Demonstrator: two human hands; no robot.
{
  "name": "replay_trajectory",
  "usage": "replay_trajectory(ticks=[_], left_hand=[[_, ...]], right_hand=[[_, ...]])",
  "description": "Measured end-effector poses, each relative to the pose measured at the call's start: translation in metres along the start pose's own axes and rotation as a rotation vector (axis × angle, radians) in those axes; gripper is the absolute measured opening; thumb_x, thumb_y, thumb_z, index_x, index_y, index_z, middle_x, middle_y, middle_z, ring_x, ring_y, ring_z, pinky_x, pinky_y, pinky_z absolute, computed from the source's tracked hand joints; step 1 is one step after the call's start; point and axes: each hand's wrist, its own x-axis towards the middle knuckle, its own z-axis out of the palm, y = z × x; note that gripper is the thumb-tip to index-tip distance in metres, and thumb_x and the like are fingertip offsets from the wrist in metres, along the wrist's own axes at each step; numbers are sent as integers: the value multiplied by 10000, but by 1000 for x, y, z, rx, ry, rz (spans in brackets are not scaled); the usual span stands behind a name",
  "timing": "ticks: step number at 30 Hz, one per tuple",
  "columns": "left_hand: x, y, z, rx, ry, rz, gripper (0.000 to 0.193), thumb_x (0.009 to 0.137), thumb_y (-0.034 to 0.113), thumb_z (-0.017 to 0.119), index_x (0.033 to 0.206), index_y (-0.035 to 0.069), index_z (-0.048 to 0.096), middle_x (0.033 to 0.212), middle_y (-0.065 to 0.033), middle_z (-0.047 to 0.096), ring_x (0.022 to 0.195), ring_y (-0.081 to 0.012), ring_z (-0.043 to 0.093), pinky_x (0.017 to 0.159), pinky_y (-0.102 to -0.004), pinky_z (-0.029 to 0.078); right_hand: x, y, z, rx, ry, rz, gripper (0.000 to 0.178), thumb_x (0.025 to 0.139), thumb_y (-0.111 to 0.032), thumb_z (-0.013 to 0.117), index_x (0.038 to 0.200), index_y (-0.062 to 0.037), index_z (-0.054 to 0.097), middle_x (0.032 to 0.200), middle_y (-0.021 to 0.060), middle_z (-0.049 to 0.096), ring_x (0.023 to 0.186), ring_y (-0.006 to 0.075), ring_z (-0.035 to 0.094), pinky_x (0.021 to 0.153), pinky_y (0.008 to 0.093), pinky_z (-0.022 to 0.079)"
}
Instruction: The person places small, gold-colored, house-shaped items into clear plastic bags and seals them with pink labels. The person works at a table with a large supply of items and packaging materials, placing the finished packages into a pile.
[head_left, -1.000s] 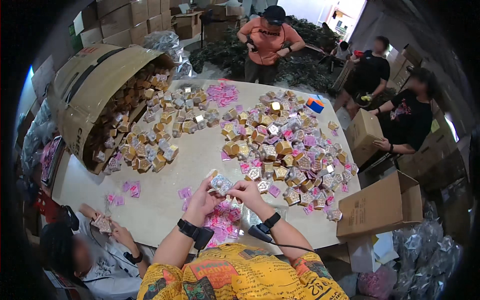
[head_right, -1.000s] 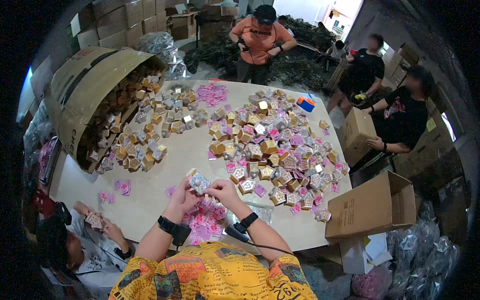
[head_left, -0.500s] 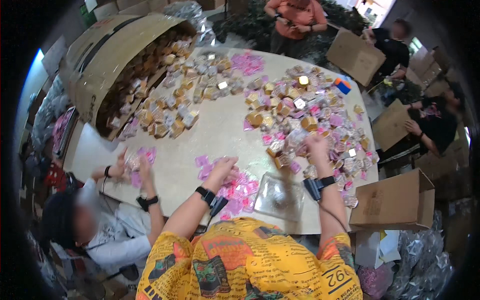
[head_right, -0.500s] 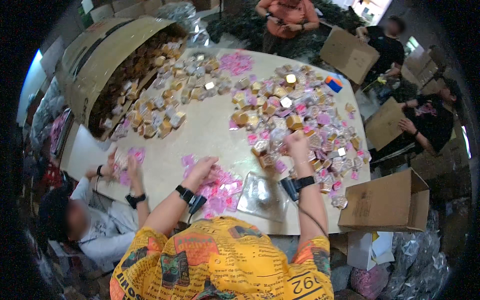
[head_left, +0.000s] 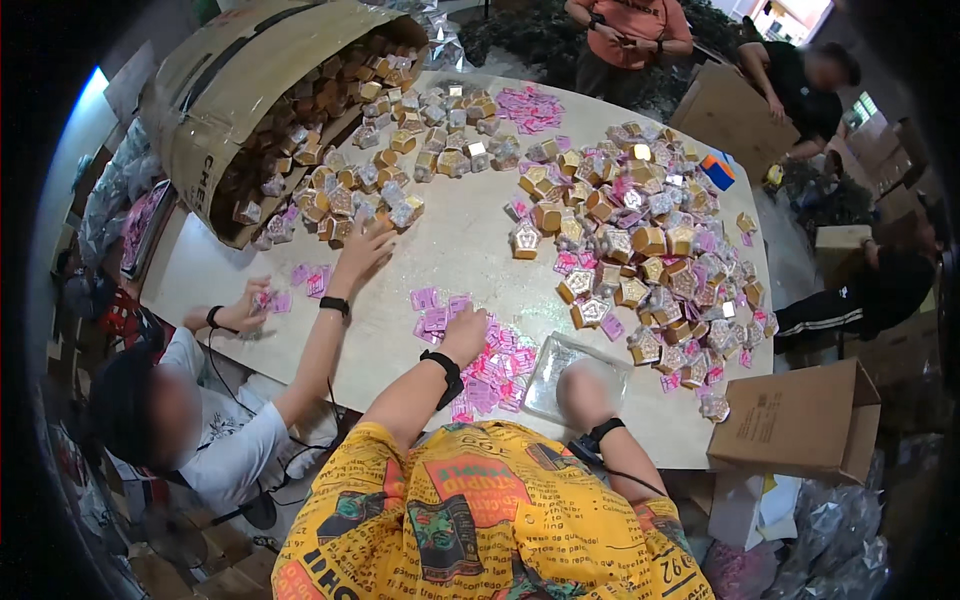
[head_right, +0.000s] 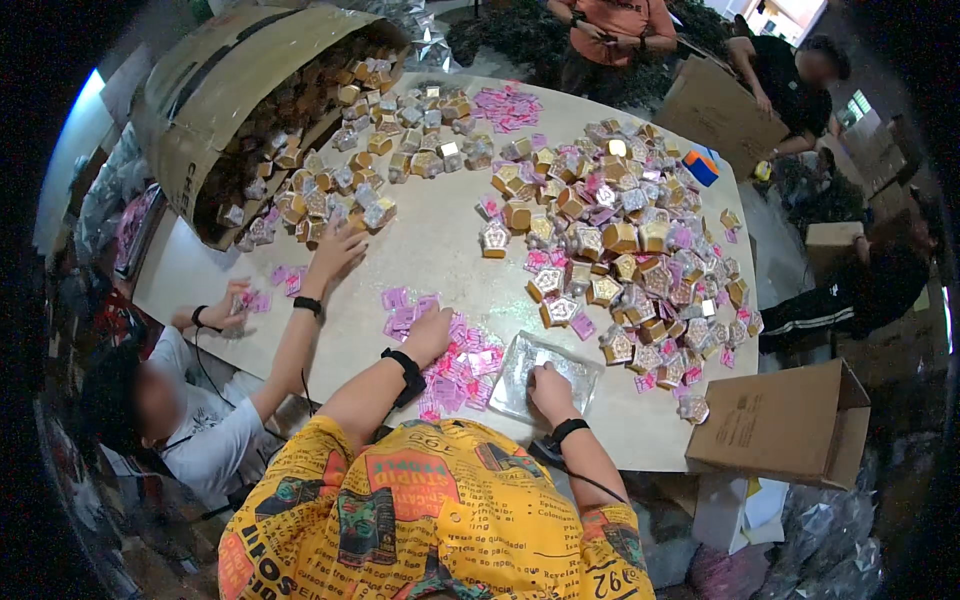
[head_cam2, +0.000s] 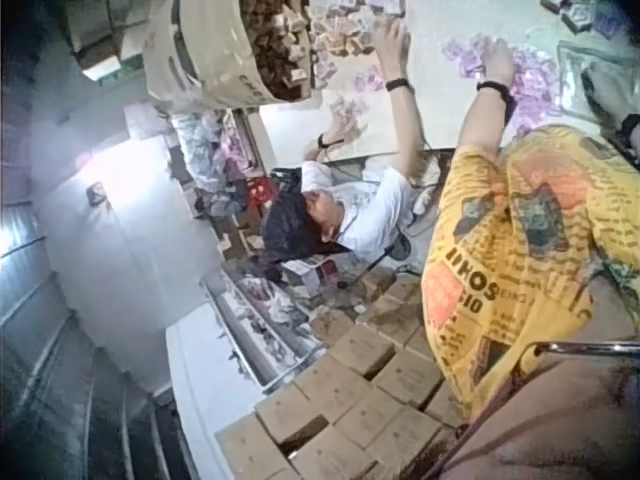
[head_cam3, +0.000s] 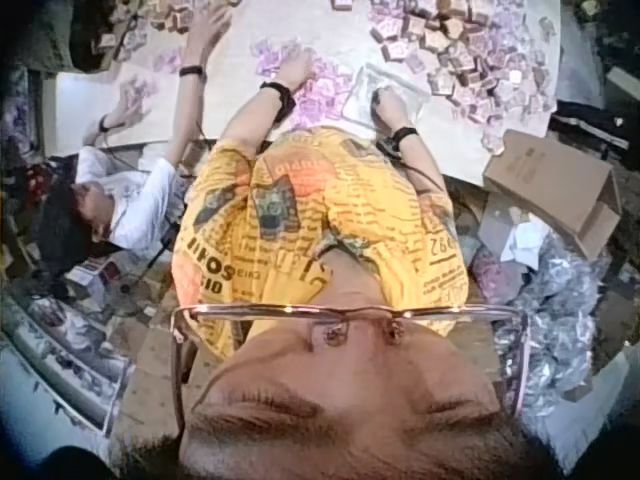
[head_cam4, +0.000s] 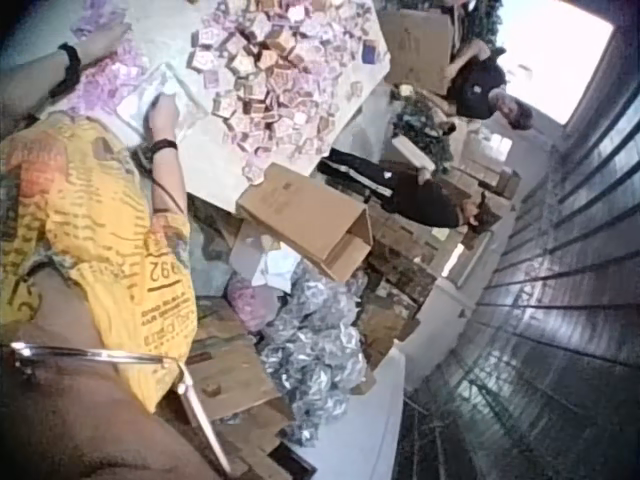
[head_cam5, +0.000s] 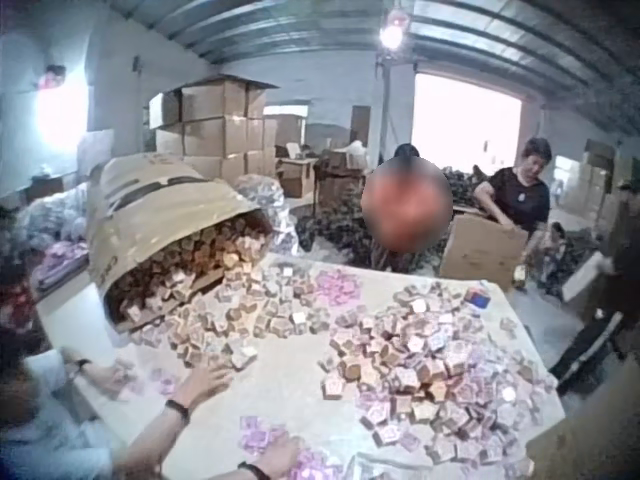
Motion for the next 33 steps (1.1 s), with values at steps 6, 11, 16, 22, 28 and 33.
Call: replay_trajectory(ticks=[6, 11, 16, 22, 28, 33], left_hand=[[6, -10, 8, 21, -44, 7, 183, 756, 29, 504, 914, -18, 584, 1058, -246, 510, 923, -398, 570, 774, -469, 482], [-1, -2, -14, -46, 19, -14, 248, 743, 81, 571, 976, -4, 567, 1099, -218, 484, 1003, -379, 531, 777, -460, 485], [21, -52, -27, 60, 260, -252, 356, 768, 140, 590, 1107, 40, 548, 1104, -170, 491, 1083, -335, 459, 886, -410, 423], [24, -96, -22, 214, 61, -349, 252, 791, 99, 511, 1028, 55, 586, 1084, -127, 527, 1052, -315, 490, 856, -442, 428], [18, -98, -15, 184, 137, -292, 229, 760, 108, 542, 977, 66, 604, 1036, -122, 551, 1009, -302, 518, 847, -432, 425], [20, -77, -46, 21, 199, -184, 341, 709, 139, 625, 1046, 90, 603, 1015, -131, 549, 1001, -314, 518, 856, -420, 427]], right_hand=[[0, 11, 18, 18, 128, -10, 124, 742, -144, 584, 752, -39, 650, 802, 160, 603, 749, 348, 602, 683, 429, 492], [-12, 1, -7, 177, 343, -74, 145, 745, -193, 620, 727, -64, 683, 749, 139, 575, 721, 319, 577, 650, 415, 465], [-23, -1, -16, 310, 437, -7, 127, 749, -133, 628, 777, -19, 676, 722, 139, 590, 725, 287, 575, 655, 383, 454], [-21, 2, -5, 349, 359, 76, 136, 735, -89, 626, 825, -2, 680, 772, 183, 631, 719, 307, 614, 674, 381, 480], [-21, -3, -11, 198, 288, -15, 207, 712, -43, 629, 908, 15, 661, 716, 173, 637, 631, 265, 625, 593, 345, 491], [-13, -11, -40, 561, 195, 80, 140, 751, -49, 626, 857, 40, 652, 674, 103, 640, 601, 155, 609, 561, 298, 481]])
